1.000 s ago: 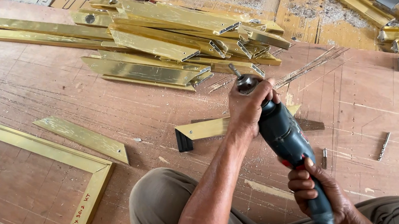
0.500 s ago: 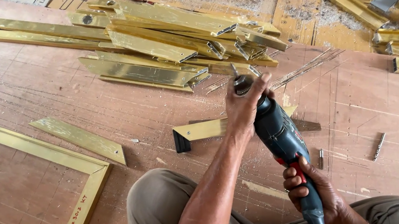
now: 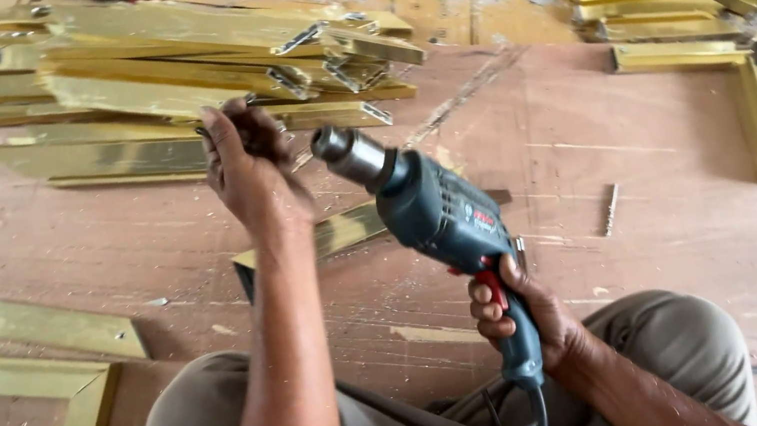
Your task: The person installs a drill bit into an electric drill, attaches a corner insert into a metal profile, and changes the drill bit in the chuck.
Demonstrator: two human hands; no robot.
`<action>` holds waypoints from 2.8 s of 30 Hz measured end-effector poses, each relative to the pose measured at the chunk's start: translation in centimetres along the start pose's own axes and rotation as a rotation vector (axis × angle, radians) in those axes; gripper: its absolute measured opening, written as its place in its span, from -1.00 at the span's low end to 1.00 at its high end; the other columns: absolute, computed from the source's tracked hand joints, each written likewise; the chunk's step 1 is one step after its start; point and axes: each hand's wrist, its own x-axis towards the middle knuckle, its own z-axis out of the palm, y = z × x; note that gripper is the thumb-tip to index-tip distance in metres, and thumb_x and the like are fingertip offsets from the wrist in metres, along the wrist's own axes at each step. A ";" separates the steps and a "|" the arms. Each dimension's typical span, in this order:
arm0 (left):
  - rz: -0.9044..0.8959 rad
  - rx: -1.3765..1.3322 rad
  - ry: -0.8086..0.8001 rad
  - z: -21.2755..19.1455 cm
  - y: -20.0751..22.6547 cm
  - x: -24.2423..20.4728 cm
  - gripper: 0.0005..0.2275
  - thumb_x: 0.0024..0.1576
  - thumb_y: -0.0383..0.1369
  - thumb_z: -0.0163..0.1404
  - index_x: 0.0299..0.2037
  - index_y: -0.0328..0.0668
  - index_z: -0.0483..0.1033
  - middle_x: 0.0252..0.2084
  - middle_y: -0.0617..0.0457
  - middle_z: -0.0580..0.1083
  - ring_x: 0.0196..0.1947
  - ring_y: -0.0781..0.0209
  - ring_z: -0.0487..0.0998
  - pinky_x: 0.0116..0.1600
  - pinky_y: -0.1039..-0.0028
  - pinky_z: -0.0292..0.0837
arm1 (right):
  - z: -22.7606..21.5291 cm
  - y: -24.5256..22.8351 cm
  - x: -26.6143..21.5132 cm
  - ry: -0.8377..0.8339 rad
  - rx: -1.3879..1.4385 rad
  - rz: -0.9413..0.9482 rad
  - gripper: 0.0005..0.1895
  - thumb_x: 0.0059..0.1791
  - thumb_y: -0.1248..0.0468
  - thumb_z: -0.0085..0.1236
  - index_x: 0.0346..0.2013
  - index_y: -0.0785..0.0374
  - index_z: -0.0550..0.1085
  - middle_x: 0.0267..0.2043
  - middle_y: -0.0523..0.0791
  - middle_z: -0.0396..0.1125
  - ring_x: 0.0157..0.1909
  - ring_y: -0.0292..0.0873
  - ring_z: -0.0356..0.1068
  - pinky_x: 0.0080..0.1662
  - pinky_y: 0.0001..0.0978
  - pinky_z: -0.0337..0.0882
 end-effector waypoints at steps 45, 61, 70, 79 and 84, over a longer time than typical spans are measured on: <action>-0.122 1.595 -0.838 7.5 -17.3 -16.0 -0.71 0.16 -0.23 0.20 -0.24 -0.36 0.48 -0.34 -0.25 0.58 -0.34 -0.04 0.64 -0.22 0.18 0.59 | -0.9 -12.3 -9.2 -0.381 0.394 -0.387 -0.36 0.07 0.06 0.28 0.29 0.19 0.18 -0.34 -0.18 0.29 -0.35 -0.33 0.29 -0.31 -0.51 0.44; 0.597 0.496 -0.792 19.3 0.6 -9.8 -0.77 0.39 -0.19 -0.06 0.08 -0.13 0.49 -0.15 0.03 0.53 -0.13 0.28 0.60 -0.03 0.38 0.72 | 0.1 -7.9 -5.6 -0.296 0.077 -0.288 -0.27 0.06 0.01 0.22 0.28 0.47 0.17 -0.38 -0.13 0.26 -0.39 -0.30 0.28 -0.40 -0.54 0.40; 0.656 0.551 -0.860 19.9 1.4 -11.1 -0.78 0.45 -0.15 -0.14 -0.01 -0.09 0.45 -0.20 0.10 0.50 -0.15 0.32 0.57 -0.01 0.37 0.65 | 0.8 -8.0 -6.2 -0.221 0.066 -0.321 -0.29 0.06 -0.01 0.17 0.25 0.45 0.17 -0.41 -0.13 0.26 -0.40 -0.31 0.26 -0.42 -0.55 0.40; 0.483 0.394 -0.824 19.5 -0.4 -12.8 -0.76 0.45 -0.13 -0.21 -0.04 -0.07 0.40 -0.14 0.05 0.51 -0.14 0.25 0.61 0.05 0.36 0.68 | 0.7 -7.5 -6.3 -0.217 0.079 -0.272 -0.34 0.07 -0.02 0.13 0.22 0.41 0.19 -0.38 -0.11 0.25 -0.40 -0.31 0.22 -0.44 -0.55 0.35; 0.198 -0.063 -0.717 19.7 -1.6 -15.4 -0.76 0.43 -0.19 -0.21 -0.05 -0.20 0.36 -0.14 -0.03 0.48 -0.09 0.12 0.60 0.09 0.31 0.63 | 1.6 -6.2 -6.3 -0.270 0.153 -0.177 -0.31 0.08 -0.04 0.14 0.23 0.43 0.18 -0.34 -0.12 0.23 -0.38 -0.31 0.21 -0.42 -0.56 0.36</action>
